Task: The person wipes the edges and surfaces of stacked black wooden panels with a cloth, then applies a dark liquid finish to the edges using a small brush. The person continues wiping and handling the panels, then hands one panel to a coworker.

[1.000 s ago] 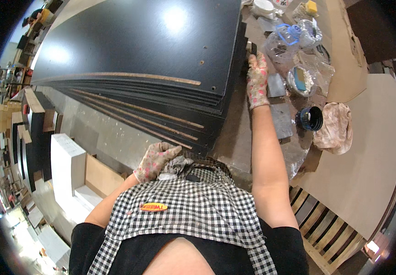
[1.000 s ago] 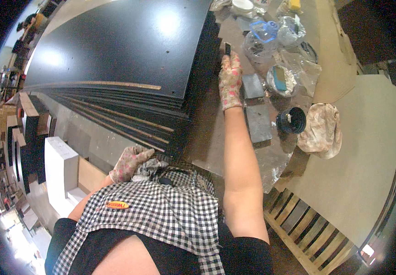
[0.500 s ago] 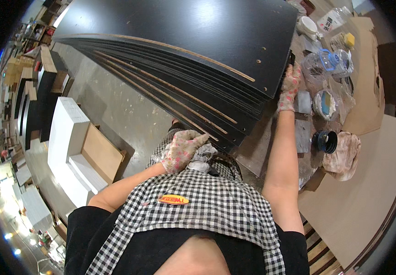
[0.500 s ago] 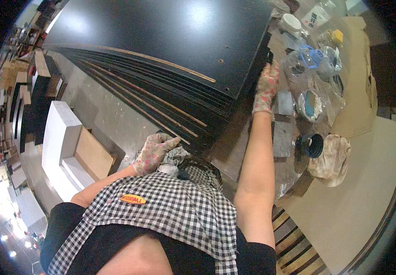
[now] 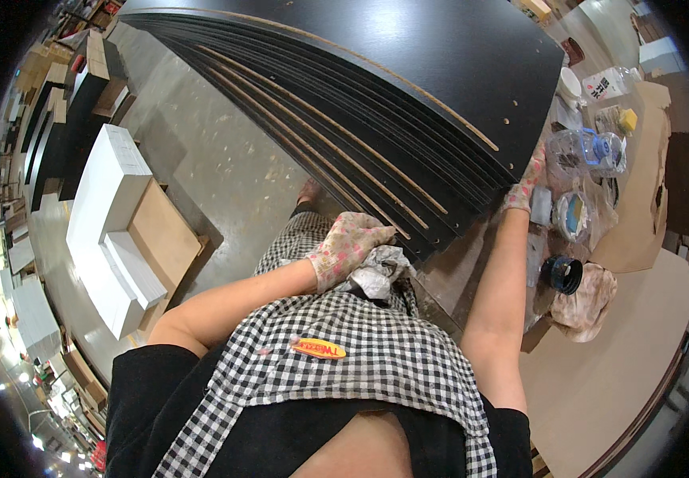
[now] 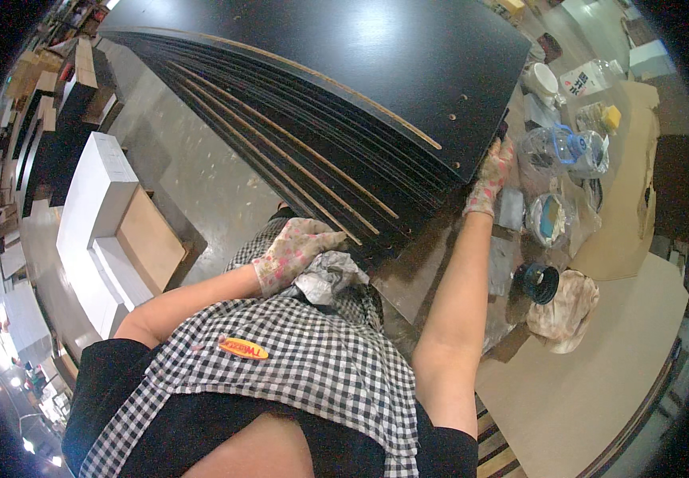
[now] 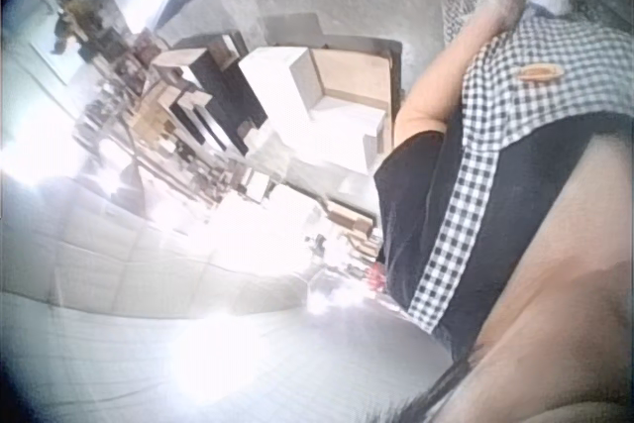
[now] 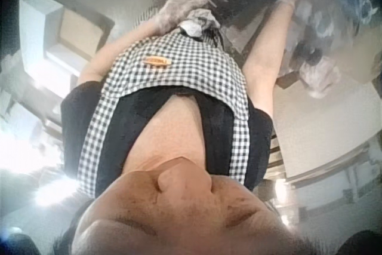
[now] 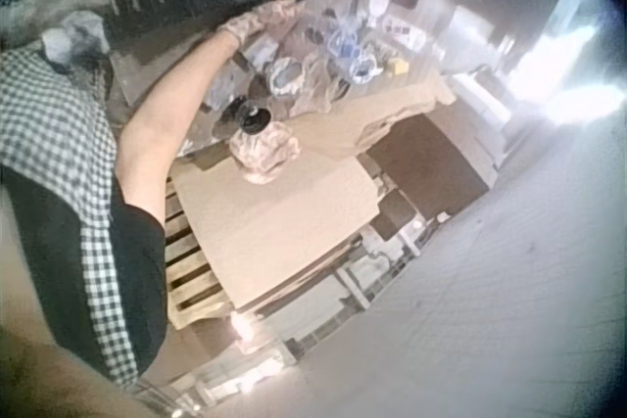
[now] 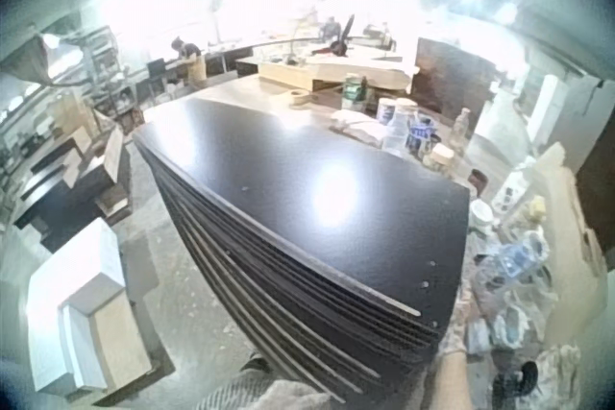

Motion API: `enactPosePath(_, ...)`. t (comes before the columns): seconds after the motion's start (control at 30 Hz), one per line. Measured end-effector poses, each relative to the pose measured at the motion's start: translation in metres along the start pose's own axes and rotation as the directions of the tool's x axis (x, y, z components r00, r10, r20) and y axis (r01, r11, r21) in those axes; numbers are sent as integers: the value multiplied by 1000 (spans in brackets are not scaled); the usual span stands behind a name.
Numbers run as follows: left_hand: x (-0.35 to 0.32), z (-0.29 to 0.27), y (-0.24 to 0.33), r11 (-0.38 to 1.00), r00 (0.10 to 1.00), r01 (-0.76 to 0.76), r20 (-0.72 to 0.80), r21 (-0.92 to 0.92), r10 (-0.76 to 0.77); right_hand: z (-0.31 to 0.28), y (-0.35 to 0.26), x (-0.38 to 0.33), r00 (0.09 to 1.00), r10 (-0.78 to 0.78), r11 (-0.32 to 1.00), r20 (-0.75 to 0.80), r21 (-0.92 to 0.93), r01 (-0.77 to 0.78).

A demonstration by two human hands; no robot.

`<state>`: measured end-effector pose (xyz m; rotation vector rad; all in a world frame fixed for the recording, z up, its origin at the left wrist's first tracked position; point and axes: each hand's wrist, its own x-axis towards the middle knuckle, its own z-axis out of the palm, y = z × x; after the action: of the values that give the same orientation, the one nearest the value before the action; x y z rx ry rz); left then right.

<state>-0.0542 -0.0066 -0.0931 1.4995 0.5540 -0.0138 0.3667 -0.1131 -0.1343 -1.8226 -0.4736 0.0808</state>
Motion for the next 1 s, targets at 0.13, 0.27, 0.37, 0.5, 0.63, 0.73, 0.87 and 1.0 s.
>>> enactPosePath(0.13,10,5,-1,989,989,-146,16,-15,146,-7,3,3,996,-86,986,-1,-144,85)
enactPosePath(0.27,12,-8,1,875,876,-479,109,74,470,-6,18,11,980,-194,968,-47,-169,184)
enactPosePath(0.37,5,-28,-3,721,832,-546,381,427,404,-5,22,10,981,-169,976,-95,-154,154)
enactPosePath(0.5,-4,-30,-6,984,986,161,49,-80,-158,-6,9,0,997,74,994,-36,83,-70)
enactPosePath(0.63,-9,-16,-5,984,983,174,-55,-47,-177,-4,1,-5,999,-28,999,-38,-41,26)
enactPosePath(0.73,-15,-11,-1,996,987,87,-133,-29,-90,-2,6,0,993,-98,984,-71,-155,86)
enactPosePath(0.87,-18,-5,1,999,974,23,-223,-48,-33,1,11,5,980,-197,961,-30,-206,187)
enactPosePath(1.0,-16,0,2,993,963,72,-254,-94,-94,2,1,1,969,-247,957,17,-154,247)
